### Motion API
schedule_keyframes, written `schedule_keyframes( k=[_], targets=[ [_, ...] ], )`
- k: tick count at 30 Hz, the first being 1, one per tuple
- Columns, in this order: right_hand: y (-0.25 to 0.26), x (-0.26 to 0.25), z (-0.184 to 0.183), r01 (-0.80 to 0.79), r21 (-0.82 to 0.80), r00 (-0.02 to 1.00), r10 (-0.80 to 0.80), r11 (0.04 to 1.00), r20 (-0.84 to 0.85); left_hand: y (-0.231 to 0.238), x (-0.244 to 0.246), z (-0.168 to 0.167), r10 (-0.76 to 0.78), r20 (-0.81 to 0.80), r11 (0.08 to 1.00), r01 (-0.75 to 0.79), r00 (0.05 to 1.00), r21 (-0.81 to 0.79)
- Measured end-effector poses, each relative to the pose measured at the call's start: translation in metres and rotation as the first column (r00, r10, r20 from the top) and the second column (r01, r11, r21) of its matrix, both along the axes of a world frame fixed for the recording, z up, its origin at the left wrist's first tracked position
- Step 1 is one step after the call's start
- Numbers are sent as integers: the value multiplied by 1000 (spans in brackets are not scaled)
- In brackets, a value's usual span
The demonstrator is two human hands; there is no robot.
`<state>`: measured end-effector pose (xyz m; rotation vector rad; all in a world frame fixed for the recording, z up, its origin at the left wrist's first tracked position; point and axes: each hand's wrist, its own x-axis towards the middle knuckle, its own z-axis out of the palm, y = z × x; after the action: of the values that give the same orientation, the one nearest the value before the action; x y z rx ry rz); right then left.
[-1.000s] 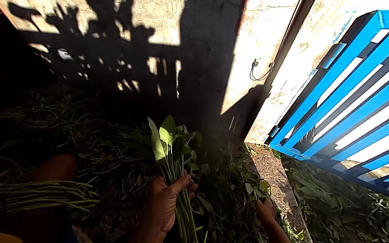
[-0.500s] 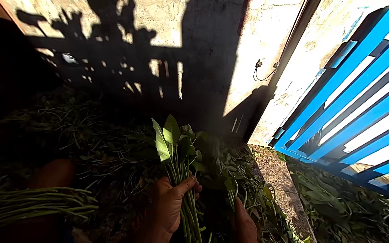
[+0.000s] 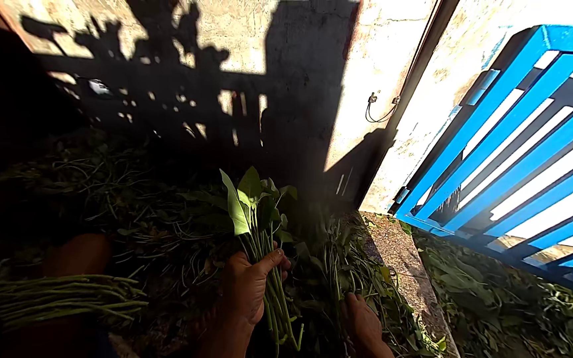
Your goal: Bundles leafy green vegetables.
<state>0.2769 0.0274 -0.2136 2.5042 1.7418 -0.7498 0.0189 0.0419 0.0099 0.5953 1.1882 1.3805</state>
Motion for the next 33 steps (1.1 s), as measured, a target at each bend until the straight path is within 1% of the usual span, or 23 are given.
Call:
schedule_keyframes(
  k=[4,5,7,8,9,10,11,12,13,14,15,16,17,18,19,20,21,23,25,26,28,31,33],
  targets=[
    [34,2,-37,68,27,997,-66,997,-40,2,-2,-2,-13,37,999,14,999,-29],
    [38,1,-37,109,31,993,-108,994,-53,2,-3,-3,-23,52,999,25,998,-39],
    [40,-5,-15,215,91,976,-211,972,-48,1,-4,-4,-45,80,997,49,996,-54],
    [39,-6,3,240,166,971,-237,957,-39,0,-4,-4,-53,91,997,58,994,-57],
    [34,-6,22,254,278,967,-250,926,-50,0,-5,-4,-58,99,996,64,993,-57],
    [25,-7,43,265,426,964,-253,865,-85,-1,-5,-4,-59,100,996,65,993,-55],
    [14,-8,61,262,598,963,-247,758,-110,-1,-5,-4,-61,94,996,66,994,-52],
    [4,-8,77,240,753,965,-234,613,-116,0,-5,-4,-59,83,997,63,995,-50],
    [-6,-9,89,212,852,969,-215,479,-120,1,-3,-4,-56,69,997,59,996,-47],
    [-14,-9,95,194,894,974,-188,403,-126,1,-2,-5,-55,54,997,57,997,-46],
    [-22,-8,94,201,889,978,-142,411,-155,1,0,-6,-57,43,997,58,997,-43],
    [-28,-3,88,241,823,969,-85,513,-231,0,2,-8,-62,33,997,63,998,-42],
    [-31,3,84,303,684,928,-42,663,-370,-1,3,-10,-70,25,997,71,997,-41],
    [-32,10,79,366,543,846,-27,756,-533,-2,5,-11,-79,21,996,80,997,-42],
    [-34,12,81,437,433,722,-21,788,-692,-3,7,-13,-88,21,995,89,996,-40],
    [-38,10,86,503,356,596,-18,788,-803,-3,8,-14,-90,25,995,91,996,-34],
    [-44,5,92,548,300,496,-15,781,-868,-4,9,-15,-87,30,996,87,996,-32],
    [-60,-11,105,595,238,367,5,768,-930,-5,10,-18,-70,45,997,72,996,-40],
    [-74,-27,109,608,233,285,65,759,-956,-4,9,-18,-44,67,998,47,997,-51],
    [-80,-35,109,605,249,266,103,756,-958,-3,9,-18,-28,78,998,32,997,-55],
    [-90,-48,108,576,292,271,158,764,-949,-3,8,-19,4,98,999,1,995,-54],
    [-97,-63,102,515,414,349,258,751,-901,-5,6,-20,22,110,999,-19,994,-30],
    [-95,-70,94,482,513,418,328,711,-847,-8,3,-18,-5,113,1000,7,994,-12]
  ],
)
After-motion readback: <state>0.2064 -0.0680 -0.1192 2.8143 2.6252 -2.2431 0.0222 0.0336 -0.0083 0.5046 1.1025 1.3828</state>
